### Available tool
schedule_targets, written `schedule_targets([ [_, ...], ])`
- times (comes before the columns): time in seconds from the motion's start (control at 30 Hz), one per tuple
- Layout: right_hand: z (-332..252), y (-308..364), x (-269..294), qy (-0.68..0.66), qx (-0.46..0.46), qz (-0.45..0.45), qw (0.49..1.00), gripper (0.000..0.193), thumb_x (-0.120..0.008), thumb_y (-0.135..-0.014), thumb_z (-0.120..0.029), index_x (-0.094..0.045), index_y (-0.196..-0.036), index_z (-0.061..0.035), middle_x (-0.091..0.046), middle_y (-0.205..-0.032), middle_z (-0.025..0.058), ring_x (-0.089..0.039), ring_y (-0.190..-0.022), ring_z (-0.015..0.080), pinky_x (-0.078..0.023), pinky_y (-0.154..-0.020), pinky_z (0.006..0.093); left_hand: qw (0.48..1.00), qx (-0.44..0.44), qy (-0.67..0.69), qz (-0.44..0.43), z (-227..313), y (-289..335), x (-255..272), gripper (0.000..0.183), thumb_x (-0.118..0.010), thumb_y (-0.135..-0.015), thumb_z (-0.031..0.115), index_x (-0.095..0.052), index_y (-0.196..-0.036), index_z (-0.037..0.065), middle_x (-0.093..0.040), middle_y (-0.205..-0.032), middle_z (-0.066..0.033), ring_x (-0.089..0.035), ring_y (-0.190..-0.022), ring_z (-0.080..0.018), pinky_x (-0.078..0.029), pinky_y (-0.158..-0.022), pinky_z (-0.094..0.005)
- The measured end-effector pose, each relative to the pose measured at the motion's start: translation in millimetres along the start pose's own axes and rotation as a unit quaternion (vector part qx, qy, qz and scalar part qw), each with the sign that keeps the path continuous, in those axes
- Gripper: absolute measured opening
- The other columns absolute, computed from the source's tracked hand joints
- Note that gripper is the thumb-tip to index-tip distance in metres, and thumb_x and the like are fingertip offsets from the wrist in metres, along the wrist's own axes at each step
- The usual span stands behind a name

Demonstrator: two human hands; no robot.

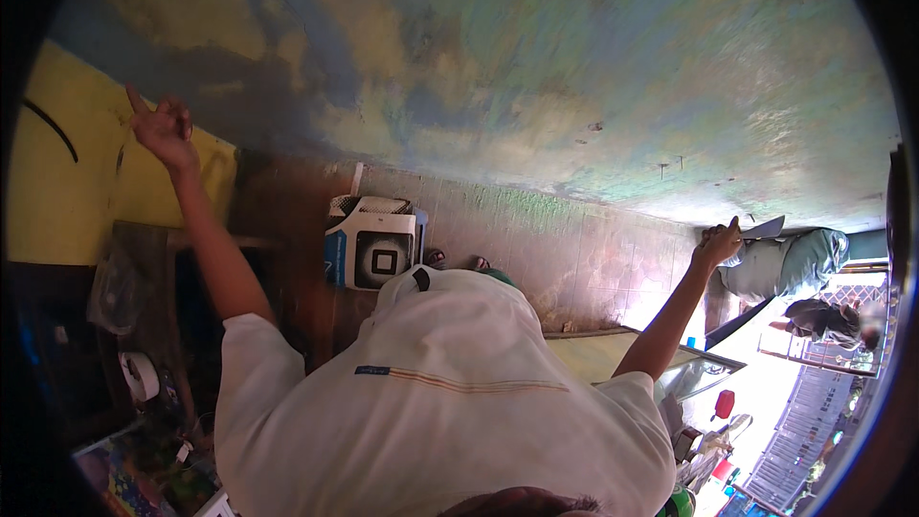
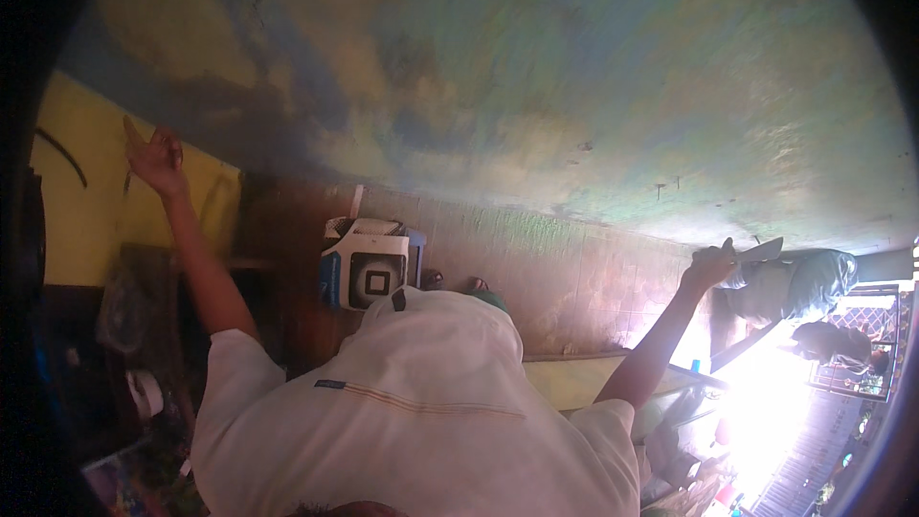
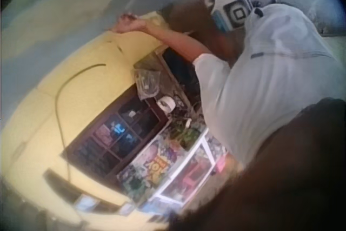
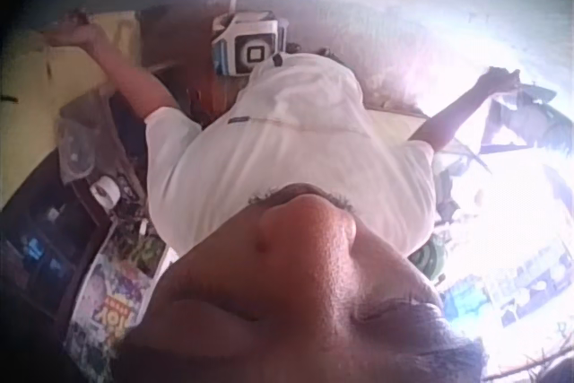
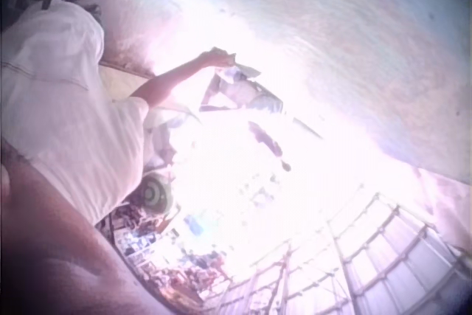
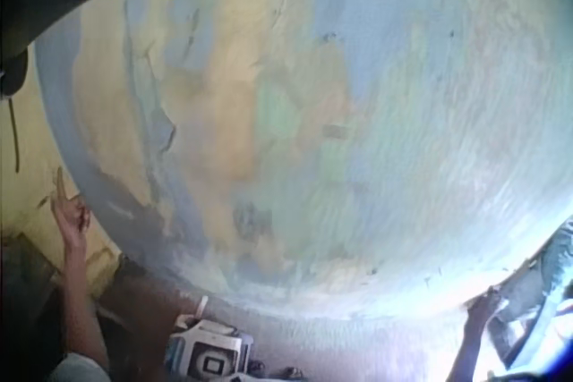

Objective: The person uses a scraper to remove loose paint from a wall. They repeatedly scrape different sections of the wall, occasionally pausing to wipe the tool or adjust their position.

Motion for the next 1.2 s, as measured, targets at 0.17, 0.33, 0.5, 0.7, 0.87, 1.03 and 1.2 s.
schedule_targets([
  [0.17, -2, 10, -2, 0.025, 0.236, 0.113, 0.965, 0.028, -0.061, -0.096, -0.024, -0.055, -0.119, -0.0095, -0.050, -0.064, 0.0009, -0.047, -0.050, 0.0101, -0.036, -0.038, 0.0249, 0.987, -0.143, 0.006, 0.069, -17, 20, -4, 0.094, -0.039, -0.093, 0.068, 0.010, -0.157, 0.020, -0.059, -0.080, -0.0153, -0.053, -0.061, -0.0174, -0.038, -0.043, -0.0264],
  [0.33, -29, 35, -12, -0.072, 0.375, 0.116, 0.917, 0.035, -0.062, -0.095, -0.024, -0.055, -0.125, -0.0090, -0.048, -0.059, -0.0001, -0.046, -0.048, 0.0114, -0.037, -0.038, 0.0261, 0.855, -0.456, -0.241, 0.059, -15, 20, 1, 0.107, -0.042, -0.085, 0.080, 0.014, -0.156, 0.022, -0.062, -0.082, -0.0190, -0.057, -0.061, -0.0212, -0.044, -0.046, -0.0281],
  [0.5, -78, 53, -50, 0.085, 0.254, 0.125, 0.955, 0.042, -0.063, -0.094, -0.024, -0.054, -0.132, -0.0084, -0.046, -0.055, -0.0011, -0.046, -0.045, 0.0127, -0.038, -0.038, 0.0273, 0.996, -0.083, -0.021, 0.017, 0, -8, -2, 0.115, -0.025, -0.076, 0.094, -0.006, -0.158, 0.016, -0.065, -0.084, -0.0175, -0.055, -0.055, -0.0193, -0.039, -0.044, -0.0232],
  [0.7, -82, 45, -55, 0.118, 0.235, 0.148, 0.953, 0.052, -0.061, -0.093, -0.015, -0.045, -0.142, -0.0086, -0.046, -0.054, 0.0001, -0.045, -0.043, 0.0135, -0.039, -0.037, 0.0266, 0.990, -0.136, 0.029, -0.025, -13, -1, -26, 0.112, -0.027, -0.079, 0.091, -0.004, -0.158, 0.015, -0.064, -0.084, -0.0204, -0.055, -0.052, -0.0194, -0.038, -0.043, -0.0235],
  [0.87, -56, 38, -32, -0.075, 0.397, 0.027, 0.914, 0.081, -0.071, -0.092, -0.017, -0.018, -0.152, -0.0112, -0.054, -0.071, 0.0042, -0.040, -0.044, 0.0108, -0.035, -0.039, 0.0267, 0.859, -0.475, -0.135, 0.135, -9, 45, -45, 0.102, -0.033, -0.083, 0.085, -0.050, -0.134, -0.001, -0.065, -0.080, -0.0227, -0.060, -0.061, -0.0247, -0.045, -0.048, -0.0289],
  [1.03, -66, 41, -41, 0.395, 0.620, 0.193, 0.650, 0.074, -0.075, -0.088, -0.020, -0.030, -0.143, 0.0001, -0.058, -0.067, 0.0060, -0.046, -0.046, 0.0138, -0.042, -0.041, 0.0287, 0.822, -0.518, -0.162, 0.172, 1, 56, -69, 0.114, -0.034, -0.085, 0.083, -0.003, -0.152, -0.005, -0.067, -0.077, -0.0216, -0.063, -0.060, -0.0264, -0.047, -0.048, -0.0292],
  [1.2, -80, 32, -61, 0.266, 0.248, 0.086, 0.927, 0.091, -0.080, -0.078, -0.045, -0.039, -0.142, 0.0053, -0.063, -0.106, 0.0204, -0.064, -0.084, 0.0291, -0.053, -0.084, 0.0438, 0.944, -0.317, -0.090, 0.025, -4, 35, -54, 0.112, -0.036, -0.088, 0.079, 0.011, -0.153, 0.000, -0.066, -0.069, -0.0202, -0.063, -0.058, -0.0268, -0.046, -0.046, -0.0298],
])
Point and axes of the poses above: each hand's wrist, its own y-axis away from the middle knuckle, its own x-axis out of the back of the hand, z = x × y, the point moved 1 cm from there along -y, towards the middle knuckle
